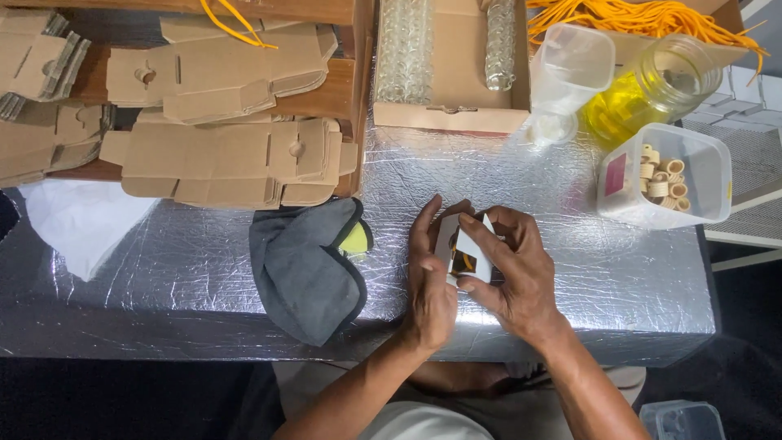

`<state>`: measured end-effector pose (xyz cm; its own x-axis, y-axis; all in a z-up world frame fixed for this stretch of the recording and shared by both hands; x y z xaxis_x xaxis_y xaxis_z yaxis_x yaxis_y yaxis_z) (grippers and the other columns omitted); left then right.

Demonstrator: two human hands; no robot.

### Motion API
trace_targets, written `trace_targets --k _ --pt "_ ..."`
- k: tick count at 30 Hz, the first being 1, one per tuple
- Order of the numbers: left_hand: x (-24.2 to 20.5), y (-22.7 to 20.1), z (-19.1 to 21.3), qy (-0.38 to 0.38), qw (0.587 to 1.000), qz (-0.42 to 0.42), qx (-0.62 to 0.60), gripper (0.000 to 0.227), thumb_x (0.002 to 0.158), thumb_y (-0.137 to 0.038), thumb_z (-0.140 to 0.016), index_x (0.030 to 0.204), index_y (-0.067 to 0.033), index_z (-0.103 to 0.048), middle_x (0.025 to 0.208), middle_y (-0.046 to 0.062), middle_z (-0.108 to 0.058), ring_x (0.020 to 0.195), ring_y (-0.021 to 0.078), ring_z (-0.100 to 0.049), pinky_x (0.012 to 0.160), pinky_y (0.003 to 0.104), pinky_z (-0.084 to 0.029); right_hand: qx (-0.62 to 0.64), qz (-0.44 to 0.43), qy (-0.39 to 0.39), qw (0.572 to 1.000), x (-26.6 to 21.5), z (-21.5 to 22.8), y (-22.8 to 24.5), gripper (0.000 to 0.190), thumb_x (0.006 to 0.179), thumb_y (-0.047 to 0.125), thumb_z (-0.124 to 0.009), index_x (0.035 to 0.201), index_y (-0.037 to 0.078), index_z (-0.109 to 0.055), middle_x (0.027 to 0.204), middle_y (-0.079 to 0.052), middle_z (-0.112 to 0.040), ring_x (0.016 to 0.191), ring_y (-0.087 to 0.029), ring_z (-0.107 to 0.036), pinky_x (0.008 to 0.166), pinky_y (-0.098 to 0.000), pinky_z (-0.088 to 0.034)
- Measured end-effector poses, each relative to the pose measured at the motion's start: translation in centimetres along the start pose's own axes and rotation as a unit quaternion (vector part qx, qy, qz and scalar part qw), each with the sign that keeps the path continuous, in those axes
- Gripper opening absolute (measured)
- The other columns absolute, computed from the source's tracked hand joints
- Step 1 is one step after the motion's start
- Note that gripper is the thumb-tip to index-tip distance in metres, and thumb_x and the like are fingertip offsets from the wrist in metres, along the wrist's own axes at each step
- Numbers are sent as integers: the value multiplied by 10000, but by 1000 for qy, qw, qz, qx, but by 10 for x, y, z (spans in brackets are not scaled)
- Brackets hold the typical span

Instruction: Assembling a perfume bottle by inserting a stopper, threading a cord through a wooden cap, folding a cardboard box, and packing the bottle.

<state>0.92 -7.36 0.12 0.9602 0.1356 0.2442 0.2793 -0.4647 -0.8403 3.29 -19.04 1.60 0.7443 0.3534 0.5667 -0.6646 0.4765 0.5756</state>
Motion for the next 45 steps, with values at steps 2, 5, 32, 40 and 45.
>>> trace_targets --k 2,5,32,40,45 --pt "1 4 6 4 1000 1 -13 948 1011 -707 -218 1587 39 -119 1491 298 -342 1415 416 -364 1208 555 -285 -4 -9 3 1000 -2 -1 -1 667 907 611 -602 1373 139 -672 1180 -200 -532 901 -339 -680 647 -412 -583" --pt "5 7 10 9 1000 -2 -27 918 1020 -684 -243 1593 23 -119 1446 265 -410 1385 389 -428 1176 535 -346 -4 -6 -6 1000 -1 -1 3 641 887 586 -644 1319 116 -696 1189 -202 -544 912 -357 -710 684 -426 -606" --pt "9 4 19 44 998 4 34 927 1025 -695 -280 1578 39 -160 1475 287 -432 1398 419 -454 1153 543 -385 0 14 18 1000 3 -1 13 655 889 516 -632 1378 80 -651 1312 -277 -543 1177 -498 -665 766 -484 -612" --pt "12 -3 15 56 998 3 25 931 980 -587 -604 1585 17 -236 1550 279 -380 1482 406 -329 1231 549 -256 -29 67 79 994 17 -6 27 866 907 683 -427 1594 159 -380 1493 -297 -507 1294 -480 -585 860 -521 -554" --pt "14 31 18 -9 988 139 -66 685 1006 -210 -575 1579 45 -298 1594 306 -321 1409 427 -430 884 197 -536 -98 50 29 993 7 -7 17 794 948 577 -512 1496 3 -503 1479 -240 -569 1356 -414 -551 1107 -515 -462"
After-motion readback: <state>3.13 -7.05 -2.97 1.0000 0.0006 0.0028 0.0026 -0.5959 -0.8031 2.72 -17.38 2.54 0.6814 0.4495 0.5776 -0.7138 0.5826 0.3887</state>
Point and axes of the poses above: each hand's wrist, its own x-axis towards the middle knuckle, its own z-axis out of the back of the hand, y = z × x, the point moved 4 cm from there along x, towards the middle knuckle
